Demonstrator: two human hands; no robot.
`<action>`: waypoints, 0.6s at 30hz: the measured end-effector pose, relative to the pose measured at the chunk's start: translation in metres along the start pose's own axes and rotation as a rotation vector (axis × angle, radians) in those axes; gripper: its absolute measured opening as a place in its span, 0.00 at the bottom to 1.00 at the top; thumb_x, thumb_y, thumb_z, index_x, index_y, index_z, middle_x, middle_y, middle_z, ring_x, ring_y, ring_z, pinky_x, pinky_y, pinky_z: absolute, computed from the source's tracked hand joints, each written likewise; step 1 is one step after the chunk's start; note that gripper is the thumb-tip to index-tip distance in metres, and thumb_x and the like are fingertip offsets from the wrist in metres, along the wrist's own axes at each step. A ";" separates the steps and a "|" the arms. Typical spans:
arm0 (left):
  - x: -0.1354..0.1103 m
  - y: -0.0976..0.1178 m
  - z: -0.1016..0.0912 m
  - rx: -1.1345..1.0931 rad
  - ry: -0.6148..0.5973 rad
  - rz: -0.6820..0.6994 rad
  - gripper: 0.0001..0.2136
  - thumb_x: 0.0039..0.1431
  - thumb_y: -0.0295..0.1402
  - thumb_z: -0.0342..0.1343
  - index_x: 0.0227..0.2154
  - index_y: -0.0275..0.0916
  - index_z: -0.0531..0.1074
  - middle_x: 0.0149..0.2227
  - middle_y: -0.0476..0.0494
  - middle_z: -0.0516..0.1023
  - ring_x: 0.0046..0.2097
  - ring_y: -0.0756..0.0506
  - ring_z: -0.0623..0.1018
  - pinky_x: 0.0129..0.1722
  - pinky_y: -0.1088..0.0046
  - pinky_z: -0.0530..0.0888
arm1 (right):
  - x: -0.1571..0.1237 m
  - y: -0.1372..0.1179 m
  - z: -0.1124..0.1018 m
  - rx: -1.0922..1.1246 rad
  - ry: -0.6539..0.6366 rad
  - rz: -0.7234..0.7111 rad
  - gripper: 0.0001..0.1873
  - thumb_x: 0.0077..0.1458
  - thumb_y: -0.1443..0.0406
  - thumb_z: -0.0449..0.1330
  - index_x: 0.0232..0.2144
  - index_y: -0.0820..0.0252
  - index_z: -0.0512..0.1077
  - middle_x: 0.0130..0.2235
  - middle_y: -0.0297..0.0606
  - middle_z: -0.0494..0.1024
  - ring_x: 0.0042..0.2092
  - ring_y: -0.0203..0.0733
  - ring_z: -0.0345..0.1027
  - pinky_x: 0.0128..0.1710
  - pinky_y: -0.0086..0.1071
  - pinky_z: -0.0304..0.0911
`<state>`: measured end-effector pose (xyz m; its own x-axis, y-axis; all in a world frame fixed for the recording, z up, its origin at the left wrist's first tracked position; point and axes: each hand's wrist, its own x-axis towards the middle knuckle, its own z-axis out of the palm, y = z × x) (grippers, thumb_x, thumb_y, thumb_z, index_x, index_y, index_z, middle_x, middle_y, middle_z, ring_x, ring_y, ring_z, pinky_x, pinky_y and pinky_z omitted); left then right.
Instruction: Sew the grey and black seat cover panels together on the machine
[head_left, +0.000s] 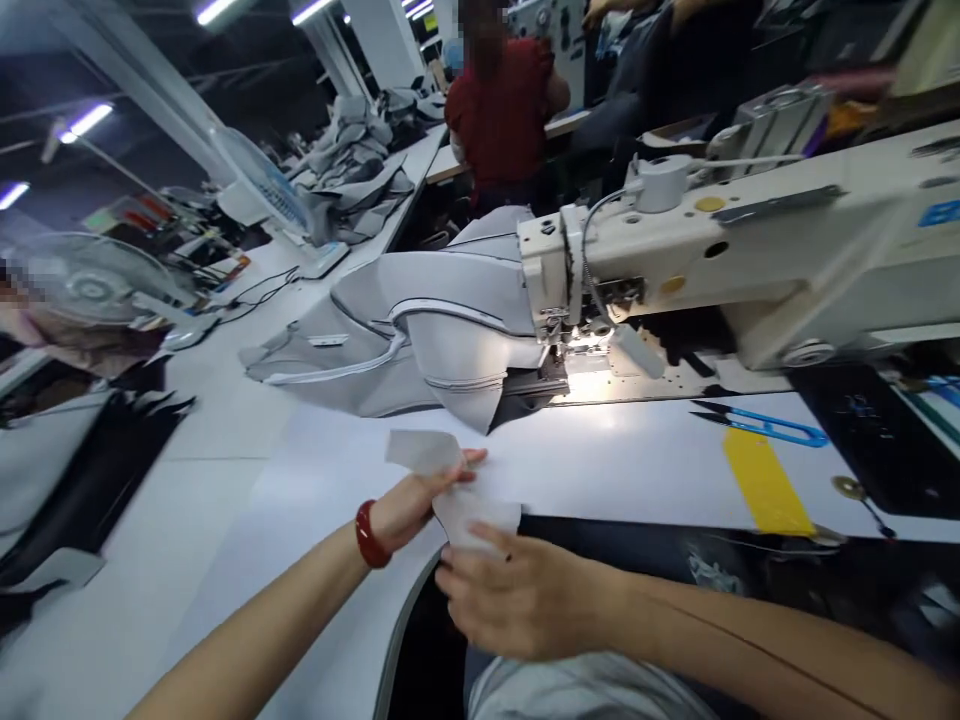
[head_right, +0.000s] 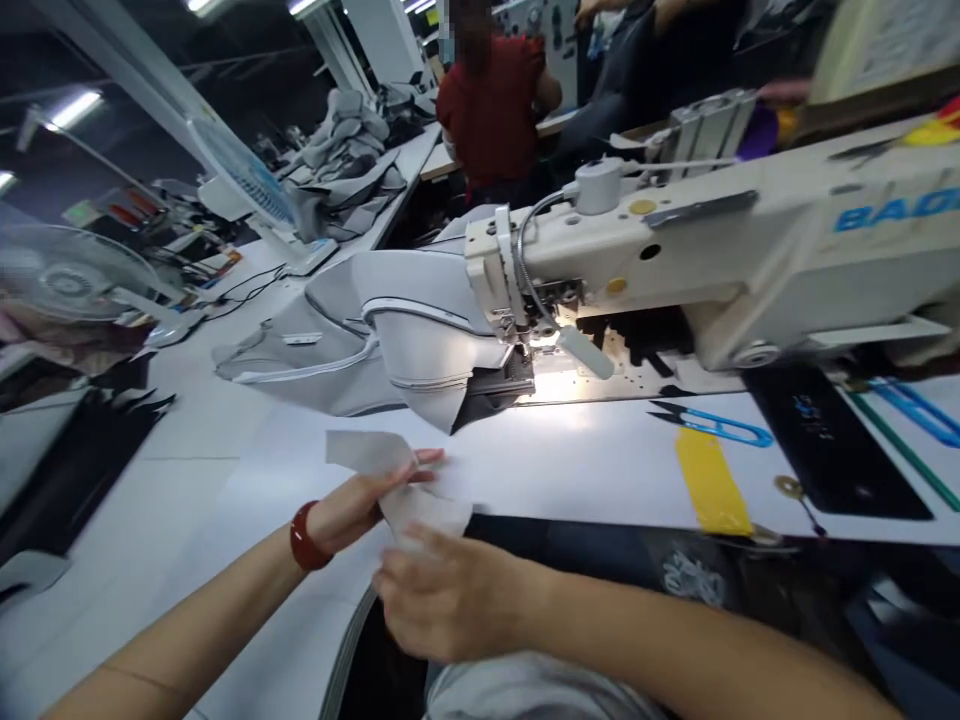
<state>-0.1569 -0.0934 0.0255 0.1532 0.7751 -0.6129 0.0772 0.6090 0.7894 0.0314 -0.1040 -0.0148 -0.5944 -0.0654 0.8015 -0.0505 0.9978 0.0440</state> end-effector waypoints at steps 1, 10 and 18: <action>-0.005 0.004 -0.009 0.008 0.030 0.023 0.26 0.53 0.48 0.56 0.52 0.38 0.66 0.53 0.35 0.69 0.53 0.40 0.70 0.49 0.64 0.70 | -0.003 0.003 0.004 -0.005 0.042 0.085 0.10 0.58 0.69 0.52 0.38 0.60 0.73 0.47 0.38 0.75 0.54 0.44 0.62 0.58 0.44 0.55; 0.017 0.037 0.017 -0.145 0.085 0.202 0.23 0.35 0.44 0.69 0.32 0.32 0.74 0.36 0.39 0.78 0.41 0.39 0.76 0.43 0.62 0.73 | -0.017 0.041 0.013 0.784 0.179 1.181 0.23 0.61 0.59 0.47 0.56 0.62 0.60 0.45 0.47 0.76 0.44 0.44 0.72 0.36 0.35 0.72; 0.025 0.006 0.023 -0.083 0.195 0.217 0.26 0.52 0.45 0.58 0.51 0.38 0.61 0.46 0.36 0.72 0.44 0.45 0.75 0.45 0.65 0.71 | -0.005 0.027 0.021 -0.040 -0.065 0.938 0.22 0.54 0.72 0.45 0.49 0.69 0.68 0.30 0.44 0.79 0.26 0.41 0.71 0.24 0.29 0.66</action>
<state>-0.1297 -0.0741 0.0158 -0.0350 0.9015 -0.4313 -0.0188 0.4309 0.9022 0.0158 -0.0771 -0.0304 -0.4223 0.7659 0.4848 0.4984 0.6430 -0.5815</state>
